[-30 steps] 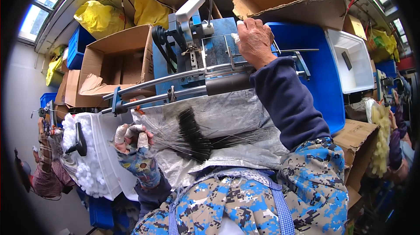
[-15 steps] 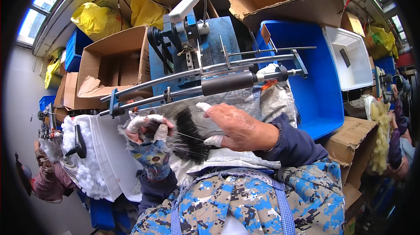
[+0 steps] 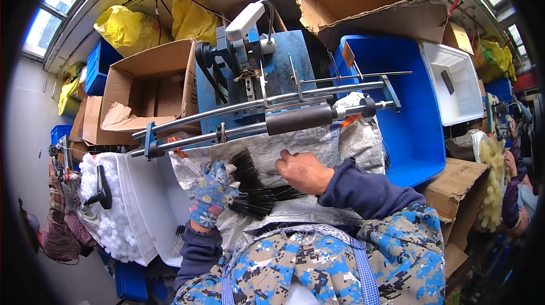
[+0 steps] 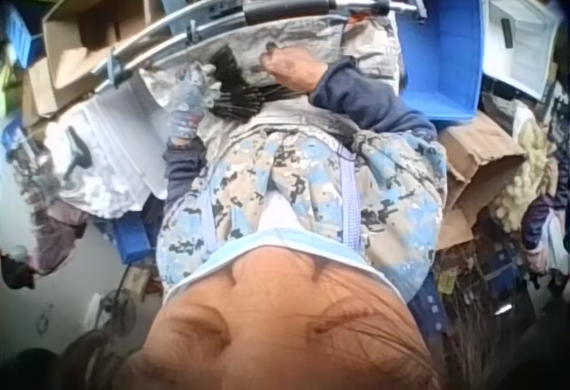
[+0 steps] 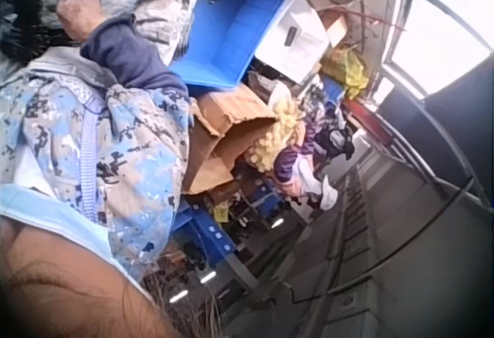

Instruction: The person operates a manual machine in a cluttered workshop, repeatedly feeding a bundle of black bristles into a cutting mechanism. They use their left hand to hold the bristles and their right hand to pull a lever, processing the material in a repetitive cycle.

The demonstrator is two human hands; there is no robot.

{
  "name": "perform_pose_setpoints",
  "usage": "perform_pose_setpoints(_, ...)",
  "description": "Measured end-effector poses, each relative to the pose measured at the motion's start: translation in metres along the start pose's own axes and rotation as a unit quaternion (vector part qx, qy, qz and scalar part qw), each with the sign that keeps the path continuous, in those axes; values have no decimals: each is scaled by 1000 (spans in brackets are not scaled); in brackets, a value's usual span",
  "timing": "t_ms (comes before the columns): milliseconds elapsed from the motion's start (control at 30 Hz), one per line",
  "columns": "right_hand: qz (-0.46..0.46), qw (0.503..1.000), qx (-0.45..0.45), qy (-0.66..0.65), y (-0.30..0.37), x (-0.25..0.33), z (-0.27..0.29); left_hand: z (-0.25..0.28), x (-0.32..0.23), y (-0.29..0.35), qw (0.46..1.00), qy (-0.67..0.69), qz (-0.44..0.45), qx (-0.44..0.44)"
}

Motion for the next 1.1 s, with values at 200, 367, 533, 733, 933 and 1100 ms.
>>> perform_pose_setpoints(200,19,992,117,36,58,8,-25,0,5,-9,998,55,-9,-9)
perform_pose_setpoints(367,-27,999,32,28,62,18,29,-12,18,-7,994,42,0,-98)
perform_pose_setpoints(533,-7,978,-207,32,-2,-2,111,32,-7,-20,969,187,55,-152)
perform_pose_setpoints(733,-76,941,-269,189,-95,-57,125,53,-10,-12,887,366,40,-278)
perform_pose_setpoints(933,-149,936,-226,223,-114,-70,114,74,-14,-10,795,487,93,-349)
perform_pose_setpoints(1100,-166,940,-206,214,-121,-74,109,62,-16,-16,729,616,77,-288)
Point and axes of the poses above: each hand's wrist, its own y-axis away from the middle knuckle, its own z-axis out of the back of the hand, x = y × z, the point moved 1 cm from there along -y, towards the middle knuckle, and after that the axes turned 7 degrees about -y, right-handed, at the moved point
